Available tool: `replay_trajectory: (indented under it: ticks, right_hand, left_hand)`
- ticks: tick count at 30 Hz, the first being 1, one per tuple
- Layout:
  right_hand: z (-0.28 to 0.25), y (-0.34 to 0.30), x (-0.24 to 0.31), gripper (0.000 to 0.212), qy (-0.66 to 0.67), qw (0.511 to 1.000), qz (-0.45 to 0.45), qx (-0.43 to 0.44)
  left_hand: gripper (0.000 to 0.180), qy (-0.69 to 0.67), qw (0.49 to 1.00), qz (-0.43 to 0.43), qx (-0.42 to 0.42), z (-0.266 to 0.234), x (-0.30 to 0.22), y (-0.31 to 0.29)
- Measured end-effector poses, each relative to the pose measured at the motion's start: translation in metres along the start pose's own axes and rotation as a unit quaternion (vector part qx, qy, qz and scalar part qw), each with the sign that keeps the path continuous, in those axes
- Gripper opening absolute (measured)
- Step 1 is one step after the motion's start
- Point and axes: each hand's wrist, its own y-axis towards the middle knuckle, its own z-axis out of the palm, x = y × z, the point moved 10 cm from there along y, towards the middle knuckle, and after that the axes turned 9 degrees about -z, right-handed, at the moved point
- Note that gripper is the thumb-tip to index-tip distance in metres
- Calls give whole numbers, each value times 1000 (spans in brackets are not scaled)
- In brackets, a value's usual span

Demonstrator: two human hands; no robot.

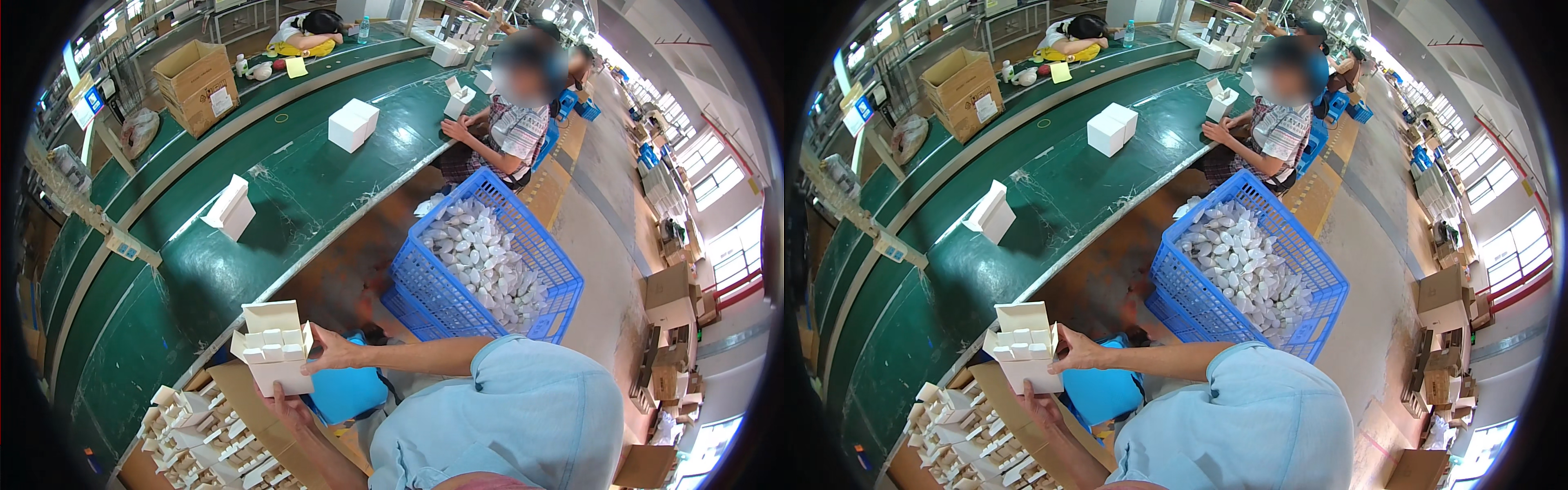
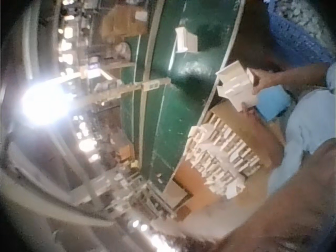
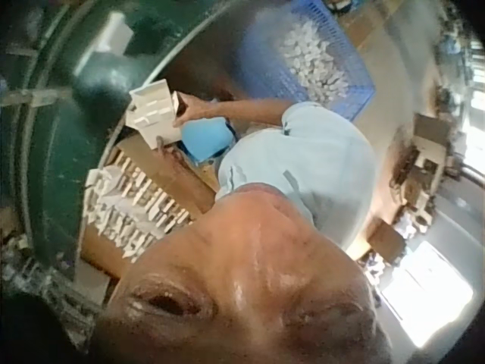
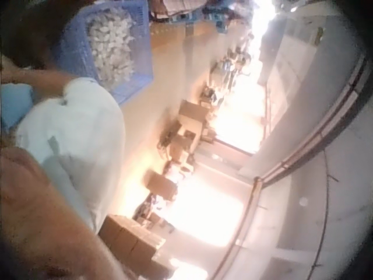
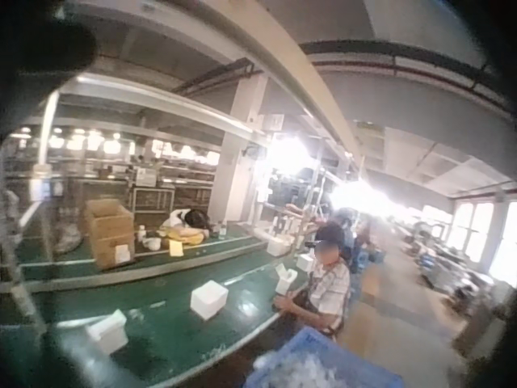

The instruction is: Packing cardboard boxes with white inserts into a larger shipping container on a factory assembly line.

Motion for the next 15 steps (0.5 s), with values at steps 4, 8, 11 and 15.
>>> replay_trajectory:
  ticks: [4, 8, 11, 15]
  right_hand:
    - [-1, -2, 1, 89, 2, 1000, 2, -4]
    - [-6, -3, -3, 91, -9, 1000, 4, -5]
    - [-3, -3, -2, 93, 0, 1000, 8, 3]
    - [-9, -1, -4, 93, -11, 1000, 8, 0]
  left_hand:
    - [68, -17, 1000, 4, -7, -1, 2, -1]
    - [70, -24, 1000, 5, 3, 6, 5, -1]
    - [71, -27, 1000, 14, 5, -1, 6, 0]
    - [74, -19, 1000, -13, -14, 3, 10, 3]
